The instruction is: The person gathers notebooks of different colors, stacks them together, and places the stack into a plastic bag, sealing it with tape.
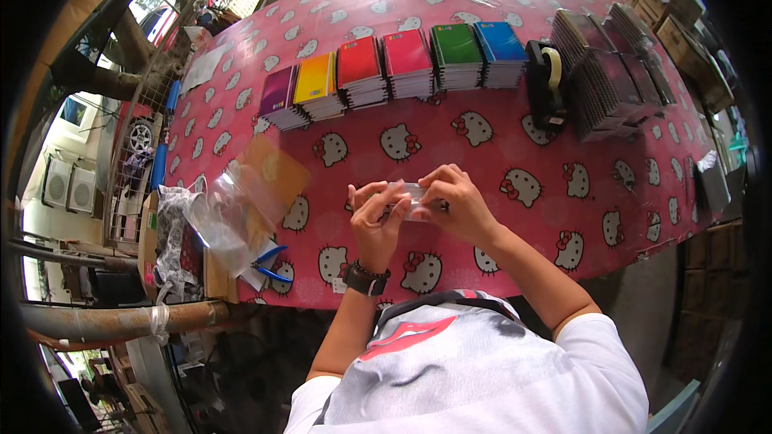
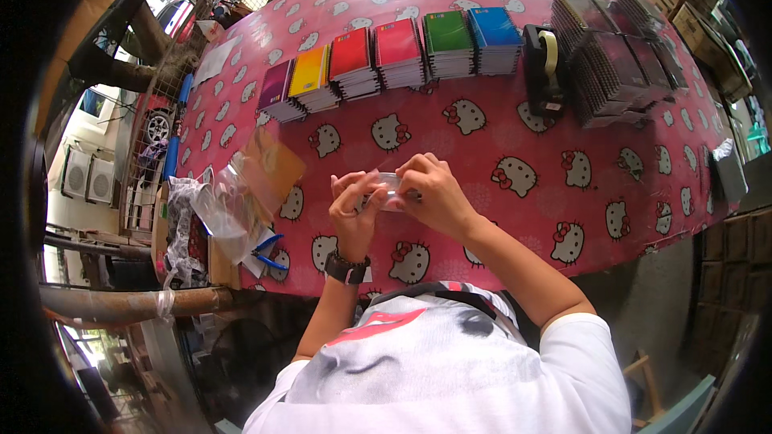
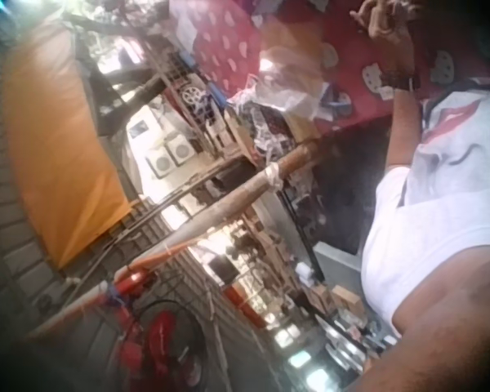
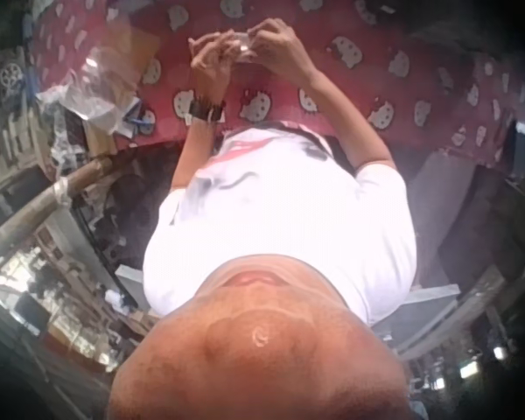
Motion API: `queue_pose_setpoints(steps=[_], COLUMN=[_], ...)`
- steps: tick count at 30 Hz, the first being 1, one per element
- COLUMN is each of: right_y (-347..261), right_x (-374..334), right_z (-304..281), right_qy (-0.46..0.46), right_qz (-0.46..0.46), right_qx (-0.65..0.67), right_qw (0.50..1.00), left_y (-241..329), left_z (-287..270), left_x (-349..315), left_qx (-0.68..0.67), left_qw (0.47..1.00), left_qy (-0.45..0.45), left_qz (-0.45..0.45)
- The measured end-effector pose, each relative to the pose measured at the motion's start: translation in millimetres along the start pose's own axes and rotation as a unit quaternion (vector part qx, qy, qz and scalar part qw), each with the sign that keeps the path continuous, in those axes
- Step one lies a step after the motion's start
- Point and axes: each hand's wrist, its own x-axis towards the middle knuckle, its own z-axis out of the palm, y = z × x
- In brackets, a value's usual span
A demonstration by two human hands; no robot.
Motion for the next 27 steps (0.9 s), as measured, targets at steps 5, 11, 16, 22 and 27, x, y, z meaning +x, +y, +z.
queue_pose_setpoints(steps=[5,11,16,22,27], right_y=[-4.0,8.4,30.6,136.2,213.6], right_x=[32.6,51.3,34.9,16.1,12.8], right_z=[-5.0,-9.3,-17.0,-148.8,-193.6], right_qy=[-0.037,-0.111,-0.017,0.402,0.237], right_qz=[0.195,0.275,0.271,0.234,0.504], right_qx=[0.118,0.194,0.296,-0.164,-0.155], right_qw=[0.973,0.935,0.916,0.870,0.816], left_y=[13.0,19.3,19.3,18.1,21.1], left_z=[1.6,4.6,18.4,19.2,21.8], left_x=[12.3,-28.0,-33.6,-34.3,-31.3], left_qx=[0.008,0.232,0.269,0.273,0.296], left_qw=[0.997,0.960,0.952,0.952,0.944], left_qy=[0.038,-0.040,-0.101,-0.111,-0.111], left_qz=[-0.063,0.151,0.108,0.085,0.091])
